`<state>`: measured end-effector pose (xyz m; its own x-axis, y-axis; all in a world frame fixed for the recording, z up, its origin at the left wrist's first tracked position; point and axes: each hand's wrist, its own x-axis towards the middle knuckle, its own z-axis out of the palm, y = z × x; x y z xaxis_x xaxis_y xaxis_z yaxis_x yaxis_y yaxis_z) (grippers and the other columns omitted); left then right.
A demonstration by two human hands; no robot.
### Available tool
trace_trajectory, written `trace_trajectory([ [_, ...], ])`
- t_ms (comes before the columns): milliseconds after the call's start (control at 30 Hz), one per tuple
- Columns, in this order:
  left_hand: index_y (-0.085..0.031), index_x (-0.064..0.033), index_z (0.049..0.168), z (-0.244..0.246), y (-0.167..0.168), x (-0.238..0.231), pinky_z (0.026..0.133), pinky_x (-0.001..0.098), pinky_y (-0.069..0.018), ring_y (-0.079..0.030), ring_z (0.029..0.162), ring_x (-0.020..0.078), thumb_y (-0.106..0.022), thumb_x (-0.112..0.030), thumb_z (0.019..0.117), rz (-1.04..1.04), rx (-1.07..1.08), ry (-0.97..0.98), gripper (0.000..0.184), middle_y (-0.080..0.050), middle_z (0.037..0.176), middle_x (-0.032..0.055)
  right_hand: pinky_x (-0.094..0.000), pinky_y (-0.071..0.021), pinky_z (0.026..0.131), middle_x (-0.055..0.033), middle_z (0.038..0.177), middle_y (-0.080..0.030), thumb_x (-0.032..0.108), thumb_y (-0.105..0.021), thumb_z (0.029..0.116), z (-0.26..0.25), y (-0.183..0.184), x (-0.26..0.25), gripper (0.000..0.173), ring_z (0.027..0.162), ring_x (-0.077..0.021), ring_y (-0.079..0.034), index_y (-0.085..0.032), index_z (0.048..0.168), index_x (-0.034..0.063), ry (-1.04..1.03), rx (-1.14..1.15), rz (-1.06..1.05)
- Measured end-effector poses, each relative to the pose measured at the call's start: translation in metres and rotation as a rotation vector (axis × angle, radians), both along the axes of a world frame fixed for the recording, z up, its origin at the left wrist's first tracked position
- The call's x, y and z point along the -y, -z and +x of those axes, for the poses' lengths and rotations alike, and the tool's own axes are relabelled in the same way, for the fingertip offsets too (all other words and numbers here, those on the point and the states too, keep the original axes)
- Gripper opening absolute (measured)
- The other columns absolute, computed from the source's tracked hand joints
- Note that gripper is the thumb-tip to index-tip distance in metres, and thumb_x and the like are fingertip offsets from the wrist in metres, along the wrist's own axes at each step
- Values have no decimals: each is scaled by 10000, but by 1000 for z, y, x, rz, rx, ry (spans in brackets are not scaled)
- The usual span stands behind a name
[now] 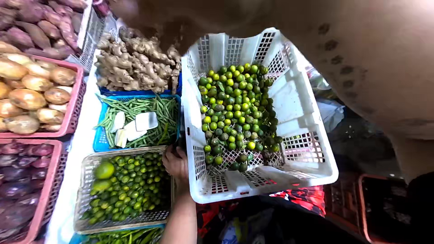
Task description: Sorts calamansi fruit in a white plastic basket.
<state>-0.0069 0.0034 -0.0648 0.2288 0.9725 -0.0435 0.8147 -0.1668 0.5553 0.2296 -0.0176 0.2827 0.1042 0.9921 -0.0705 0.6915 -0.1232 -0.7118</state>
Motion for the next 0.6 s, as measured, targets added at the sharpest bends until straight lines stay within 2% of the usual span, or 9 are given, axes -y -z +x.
trace_trajectory([
  [67,-660,-1,1317,0,12,-2,1027,568,-494,-607,1260,438,-531,-310,1049,88,15,-13,429,-610,1375,266,-286,-568,779,-57,1000,-684,200,-515,1076,53,26,5,233,847,-100,-664,-668,1127,32,166,51,-148],
  [100,-667,-15,1310,1,16,-4,1022,561,-501,-613,1252,427,-541,-317,1045,99,21,-12,421,-619,1364,257,-372,-579,763,-65,938,-690,234,-534,1060,85,47,10,242,801,-154,-670,-683,1060,44,210,178,-235],
  [200,-667,-31,1306,0,23,-9,1024,563,-497,-608,1262,416,-549,-346,1041,106,20,8,428,-629,1354,242,-683,-514,909,-223,1066,-712,238,-631,998,157,135,33,243,1036,-426,-680,-742,1068,33,323,503,-512],
  [267,-671,-22,1299,0,24,-9,1033,566,-492,-609,1261,421,-559,-339,1041,124,30,9,424,-633,1348,246,-746,-480,917,-283,1139,-684,214,-679,962,176,187,48,238,1126,-501,-636,-738,1078,15,376,569,-649],
  [367,-677,-11,1285,2,19,-8,1040,553,-493,-612,1259,418,-572,-313,1035,122,39,0,406,-640,1337,246,-722,-488,942,-261,1166,-686,263,-725,948,181,230,55,263,1164,-485,-627,-737,1074,32,376,554,-691],
  [467,-661,-7,1312,4,12,-8,1068,559,-464,-580,1300,416,-569,-300,1037,58,32,-2,412,-613,1377,251,-691,-487,975,-230,1156,-708,191,-733,932,189,223,63,249,1140,-441,-651,-748,1139,53,400,414,-554],
  [500,-664,-12,1308,3,16,-9,1064,555,-470,-584,1294,416,-572,-309,1036,74,38,0,414,-617,1370,249,-626,-531,950,-194,1143,-722,156,-703,941,193,212,67,259,1075,-374,-689,-741,1181,67,462,294,-475],
  [567,-678,-15,1285,4,21,-10,1044,560,-485,-603,1262,419,-575,-317,1031,116,61,-2,408,-633,1341,249,-382,-602,814,-87,1077,-714,151,-637,992,197,180,73,263,866,-177,-703,-694,1241,90,563,-53,-383],
  [600,-677,-13,1289,4,19,-10,1046,566,-479,-601,1264,422,-573,-313,1030,103,59,-4,409,-631,1344,251,-342,-606,783,-80,1056,-708,141,-637,1003,199,168,74,252,826,-155,-698,-681,1242,76,565,-165,-382],
])
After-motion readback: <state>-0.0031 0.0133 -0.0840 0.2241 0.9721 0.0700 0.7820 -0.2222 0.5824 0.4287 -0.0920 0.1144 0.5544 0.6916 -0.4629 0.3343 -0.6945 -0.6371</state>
